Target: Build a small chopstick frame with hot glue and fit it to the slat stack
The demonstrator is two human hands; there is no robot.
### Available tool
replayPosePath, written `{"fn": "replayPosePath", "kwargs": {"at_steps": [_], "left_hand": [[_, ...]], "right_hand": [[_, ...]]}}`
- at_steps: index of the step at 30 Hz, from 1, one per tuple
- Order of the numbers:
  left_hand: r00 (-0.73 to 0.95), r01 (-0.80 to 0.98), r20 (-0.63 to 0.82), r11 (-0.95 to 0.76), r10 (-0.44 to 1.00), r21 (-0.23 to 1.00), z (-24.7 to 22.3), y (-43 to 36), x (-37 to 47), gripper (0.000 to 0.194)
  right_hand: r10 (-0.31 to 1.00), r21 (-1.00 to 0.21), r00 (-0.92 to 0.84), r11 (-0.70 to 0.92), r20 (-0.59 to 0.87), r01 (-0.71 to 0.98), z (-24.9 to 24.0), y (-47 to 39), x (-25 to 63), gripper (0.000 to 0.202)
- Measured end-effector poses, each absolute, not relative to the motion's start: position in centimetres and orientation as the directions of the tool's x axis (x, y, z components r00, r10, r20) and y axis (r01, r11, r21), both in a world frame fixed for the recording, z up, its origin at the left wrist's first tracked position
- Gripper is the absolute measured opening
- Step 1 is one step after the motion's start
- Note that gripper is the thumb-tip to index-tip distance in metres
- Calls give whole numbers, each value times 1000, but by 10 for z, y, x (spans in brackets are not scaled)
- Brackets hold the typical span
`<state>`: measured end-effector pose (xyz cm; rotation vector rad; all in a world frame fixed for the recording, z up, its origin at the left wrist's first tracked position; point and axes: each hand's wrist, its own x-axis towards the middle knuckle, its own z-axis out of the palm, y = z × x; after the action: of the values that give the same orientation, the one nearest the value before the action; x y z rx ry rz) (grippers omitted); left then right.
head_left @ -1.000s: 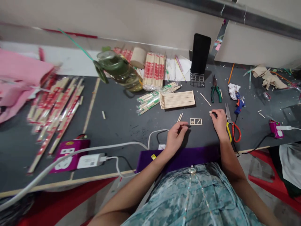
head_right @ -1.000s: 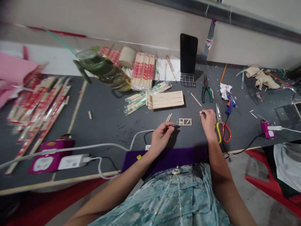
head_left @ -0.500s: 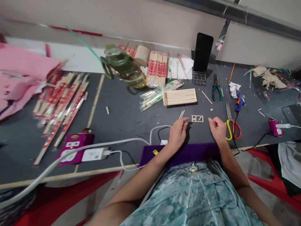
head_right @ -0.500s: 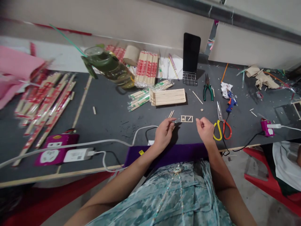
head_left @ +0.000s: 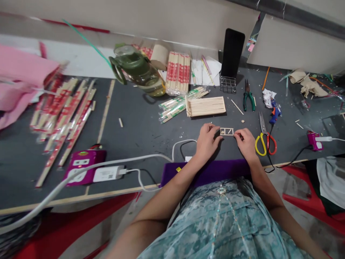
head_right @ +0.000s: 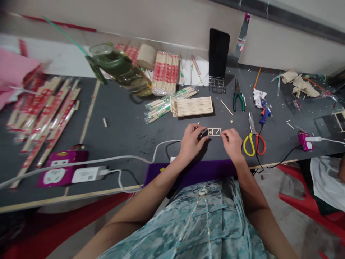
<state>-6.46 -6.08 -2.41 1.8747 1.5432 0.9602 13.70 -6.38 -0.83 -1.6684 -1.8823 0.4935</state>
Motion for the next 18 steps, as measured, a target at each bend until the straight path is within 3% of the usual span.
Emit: {"fn": "replayPosePath", "kwargs": {"at_steps": [4, 10, 15, 18], "left_hand": [[183, 711, 164, -246, 969, 659, -23, -53, -60, 46], [235, 732, 177, -294, 956, 614, -22, -49, -58, 44], [181, 678, 252, -307, 950, 668, -26, -50, -61, 36], [81, 612, 303, -288, 950, 737, -27, -50, -65, 22]], "right_hand": [[986, -612, -58, 145, 159, 777, -13, -61, 133, 15], [987, -547, -39, 120, 157, 828, -9, -51, 132, 18], [985, -512, -16, 104, 174, 853, 0, -45, 128, 27], [964, -587, 76, 92, 256, 804, 7, -43, 133, 14]]}}
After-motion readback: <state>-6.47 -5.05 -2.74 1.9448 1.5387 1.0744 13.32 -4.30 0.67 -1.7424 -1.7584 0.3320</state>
